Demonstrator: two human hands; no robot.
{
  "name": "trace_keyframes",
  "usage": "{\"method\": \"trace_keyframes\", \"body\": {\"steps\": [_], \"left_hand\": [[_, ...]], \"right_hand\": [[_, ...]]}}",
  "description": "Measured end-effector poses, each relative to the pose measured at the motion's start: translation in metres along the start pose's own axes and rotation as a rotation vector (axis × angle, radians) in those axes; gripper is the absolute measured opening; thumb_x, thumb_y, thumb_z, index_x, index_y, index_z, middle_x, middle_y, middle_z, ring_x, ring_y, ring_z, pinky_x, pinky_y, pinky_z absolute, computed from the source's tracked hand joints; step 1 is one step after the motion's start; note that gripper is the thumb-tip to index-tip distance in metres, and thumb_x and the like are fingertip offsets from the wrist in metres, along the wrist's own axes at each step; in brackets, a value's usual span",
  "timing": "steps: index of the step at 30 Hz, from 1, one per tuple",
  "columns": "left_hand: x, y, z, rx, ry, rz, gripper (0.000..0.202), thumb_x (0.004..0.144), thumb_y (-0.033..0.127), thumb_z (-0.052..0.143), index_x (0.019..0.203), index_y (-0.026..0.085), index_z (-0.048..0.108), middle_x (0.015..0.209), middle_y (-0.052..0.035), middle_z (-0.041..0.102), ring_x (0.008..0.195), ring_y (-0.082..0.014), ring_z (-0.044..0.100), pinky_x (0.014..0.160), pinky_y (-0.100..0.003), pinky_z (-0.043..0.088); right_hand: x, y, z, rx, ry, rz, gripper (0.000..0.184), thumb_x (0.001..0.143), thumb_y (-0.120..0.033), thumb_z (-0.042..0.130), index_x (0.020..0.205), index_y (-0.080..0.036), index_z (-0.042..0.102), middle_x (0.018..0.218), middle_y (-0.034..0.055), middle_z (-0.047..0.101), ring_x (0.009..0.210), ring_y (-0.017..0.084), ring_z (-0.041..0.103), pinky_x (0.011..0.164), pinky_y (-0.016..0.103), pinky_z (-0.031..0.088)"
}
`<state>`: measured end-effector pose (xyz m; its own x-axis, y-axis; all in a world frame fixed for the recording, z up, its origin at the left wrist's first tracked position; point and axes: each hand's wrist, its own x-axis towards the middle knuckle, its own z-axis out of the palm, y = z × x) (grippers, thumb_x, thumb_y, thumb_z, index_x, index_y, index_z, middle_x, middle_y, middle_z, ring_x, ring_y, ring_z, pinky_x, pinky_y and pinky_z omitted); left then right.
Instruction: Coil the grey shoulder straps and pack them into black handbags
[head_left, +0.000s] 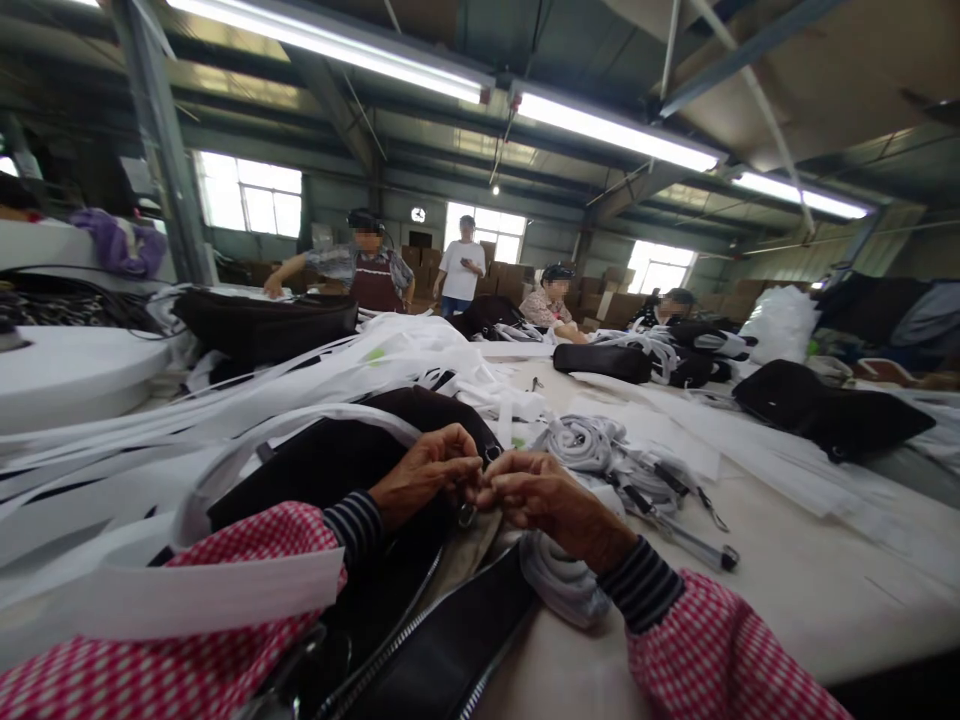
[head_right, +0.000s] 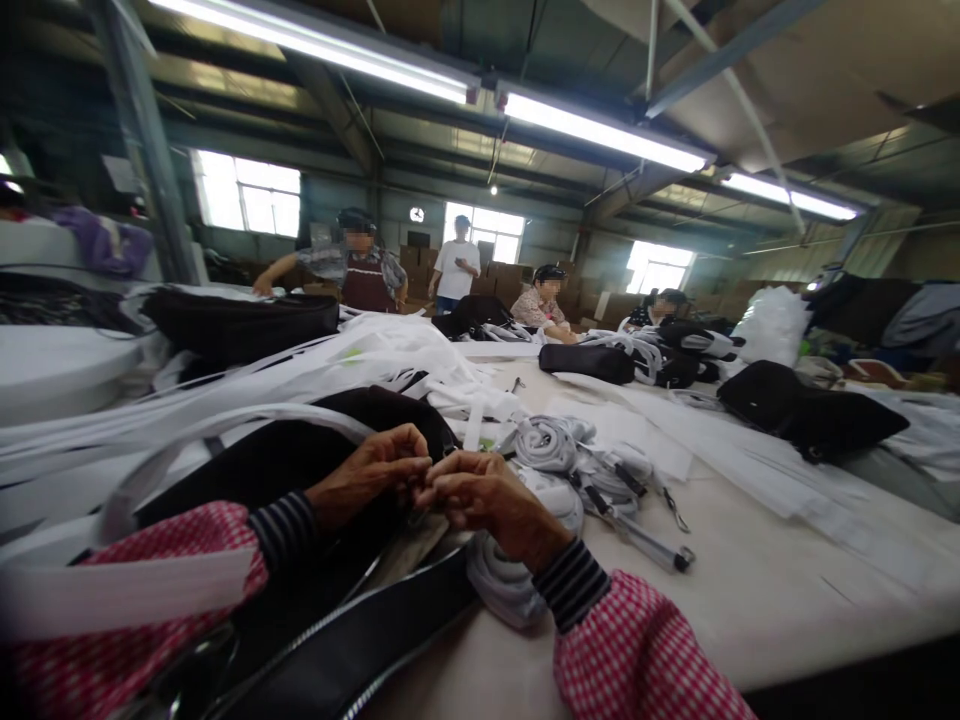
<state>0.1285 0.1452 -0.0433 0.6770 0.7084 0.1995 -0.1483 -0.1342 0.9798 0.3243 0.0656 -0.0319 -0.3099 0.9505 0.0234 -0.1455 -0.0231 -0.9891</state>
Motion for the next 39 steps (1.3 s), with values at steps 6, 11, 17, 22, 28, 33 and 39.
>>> {"method": "trace_keyframes", "body": {"steps": [6, 11, 17, 22, 28, 33, 39], "left_hand": [[-0.002, 0.001, -0.004, -0.079, 0.108, -0.003, 0.047, 0.072, 0.04, 0.088, 0.102, 0.014, 0.063, 0.075, -0.0001, 0.071, 0.063, -0.0139, 0.067, 0.06, -0.024, 0.055], [-0.004, 0.001, -0.006, -0.069, 0.125, -0.041, 0.039, 0.074, 0.039, 0.087, 0.097, 0.011, 0.073, 0.081, -0.0061, 0.075, 0.072, -0.0159, 0.069, 0.071, -0.027, 0.056], [-0.005, -0.003, -0.003, -0.005, 0.144, -0.011, 0.035, 0.076, 0.043, 0.084, 0.087, 0.012, 0.071, 0.073, -0.0022, 0.068, 0.064, -0.0135, 0.062, 0.064, -0.026, 0.051], [-0.004, -0.007, 0.002, 0.014, 0.132, -0.017, 0.037, 0.077, 0.046, 0.08, 0.087, 0.013, 0.066, 0.072, 0.0001, 0.064, 0.061, -0.0118, 0.058, 0.058, -0.024, 0.046], [-0.003, -0.01, 0.004, 0.008, 0.118, -0.021, 0.041, 0.077, 0.05, 0.079, 0.085, 0.012, 0.065, 0.07, -0.0009, 0.064, 0.061, -0.0124, 0.057, 0.058, -0.024, 0.048], [-0.001, -0.012, 0.003, -0.037, 0.128, -0.04, 0.043, 0.075, 0.052, 0.079, 0.086, 0.014, 0.063, 0.073, -0.0017, 0.066, 0.063, -0.0134, 0.06, 0.06, -0.026, 0.051], [-0.001, -0.012, 0.003, -0.049, 0.156, -0.029, 0.041, 0.074, 0.05, 0.081, 0.085, 0.014, 0.065, 0.074, -0.002, 0.066, 0.063, -0.0131, 0.06, 0.06, -0.025, 0.05]], "right_hand": [[0.007, 0.009, 0.004, 0.062, 0.186, -0.12, 0.033, 0.074, -0.031, 0.085, 0.098, -0.014, 0.07, 0.097, 0.0114, 0.076, 0.063, 0.011, 0.062, 0.042, 0.013, 0.027], [0.016, 0.017, 0.002, 0.055, 0.334, -0.222, 0.037, 0.073, -0.042, 0.088, 0.085, -0.012, 0.068, 0.075, 0.0048, 0.069, 0.051, 0.006, 0.05, 0.04, 0.014, 0.025], [0.022, 0.025, 0.0, 0.041, 0.358, -0.236, 0.035, 0.071, -0.04, 0.09, 0.081, -0.012, 0.07, 0.068, -0.0022, 0.055, 0.052, 0.003, 0.038, 0.044, 0.015, 0.024], [0.024, 0.03, 0.0, 0.008, 0.414, -0.268, 0.032, 0.071, -0.04, 0.088, 0.077, -0.012, 0.072, 0.064, -0.0026, 0.055, 0.046, 0.003, 0.037, 0.042, 0.017, 0.025], [0.024, 0.03, 0.006, -0.115, 0.426, -0.256, 0.029, 0.071, -0.038, 0.088, 0.076, -0.012, 0.077, 0.061, 0.0011, 0.063, 0.046, 0.006, 0.046, 0.042, 0.018, 0.032], [0.024, 0.032, 0.006, -0.079, 0.457, -0.252, 0.035, 0.068, -0.044, 0.089, 0.079, -0.012, 0.077, 0.064, 0.0037, 0.067, 0.049, 0.009, 0.051, 0.042, 0.018, 0.036], [0.025, 0.03, 0.009, -0.101, 0.462, -0.244, 0.036, 0.068, -0.045, 0.089, 0.077, -0.013, 0.077, 0.063, 0.0037, 0.067, 0.049, 0.009, 0.051, 0.042, 0.018, 0.036]]}}
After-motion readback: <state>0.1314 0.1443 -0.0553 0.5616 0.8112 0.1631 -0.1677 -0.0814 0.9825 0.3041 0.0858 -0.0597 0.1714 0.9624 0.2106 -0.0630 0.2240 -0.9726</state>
